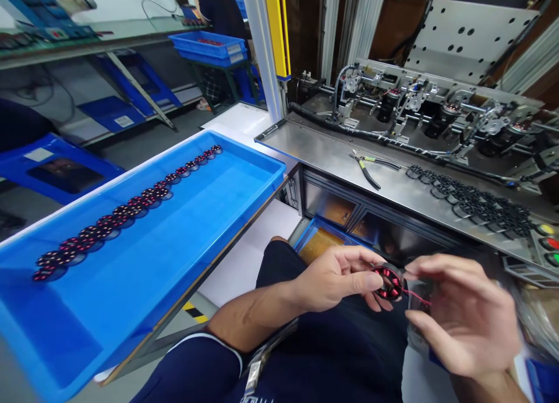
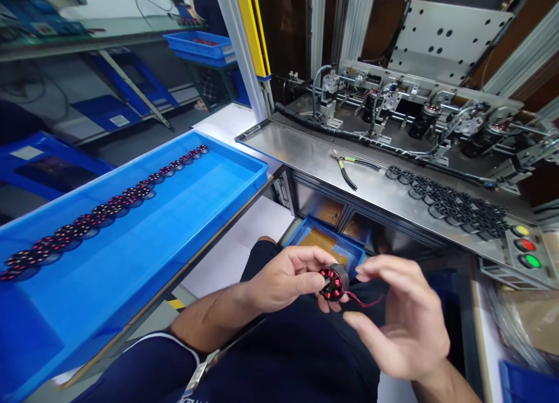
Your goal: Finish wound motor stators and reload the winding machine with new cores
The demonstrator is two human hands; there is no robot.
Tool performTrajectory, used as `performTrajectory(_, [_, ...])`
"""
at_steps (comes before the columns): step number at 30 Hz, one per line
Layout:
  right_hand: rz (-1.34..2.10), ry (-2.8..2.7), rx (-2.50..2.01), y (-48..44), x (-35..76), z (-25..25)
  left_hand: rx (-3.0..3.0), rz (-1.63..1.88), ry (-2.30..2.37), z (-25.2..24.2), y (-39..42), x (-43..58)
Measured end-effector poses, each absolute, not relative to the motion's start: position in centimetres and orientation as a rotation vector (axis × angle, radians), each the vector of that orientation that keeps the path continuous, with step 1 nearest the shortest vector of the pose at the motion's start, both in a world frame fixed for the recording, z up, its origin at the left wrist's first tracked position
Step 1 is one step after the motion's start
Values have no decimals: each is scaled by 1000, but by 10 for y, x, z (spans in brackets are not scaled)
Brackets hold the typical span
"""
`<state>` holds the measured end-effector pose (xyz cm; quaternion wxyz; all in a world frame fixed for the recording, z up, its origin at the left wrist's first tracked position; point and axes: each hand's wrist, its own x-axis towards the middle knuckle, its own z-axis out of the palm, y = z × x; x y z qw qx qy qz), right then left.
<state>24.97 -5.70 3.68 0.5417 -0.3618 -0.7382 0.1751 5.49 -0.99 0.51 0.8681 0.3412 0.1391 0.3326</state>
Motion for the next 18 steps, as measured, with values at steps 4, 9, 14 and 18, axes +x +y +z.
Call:
performTrajectory(4, [443, -1774, -870, -54, 249, 37, 702, 714, 314, 7, -10, 56])
performTrajectory(9, [274, -1868, -916, -59, 247, 38, 730, 739, 309, 6, -11, 56])
performTrajectory(14, [195, -1839, -1029, -62, 237, 42, 713, 880, 248, 8, -12, 53])
performTrajectory(18, [323, -1863, -986, -56, 232, 54, 591, 987, 175, 10, -5, 54])
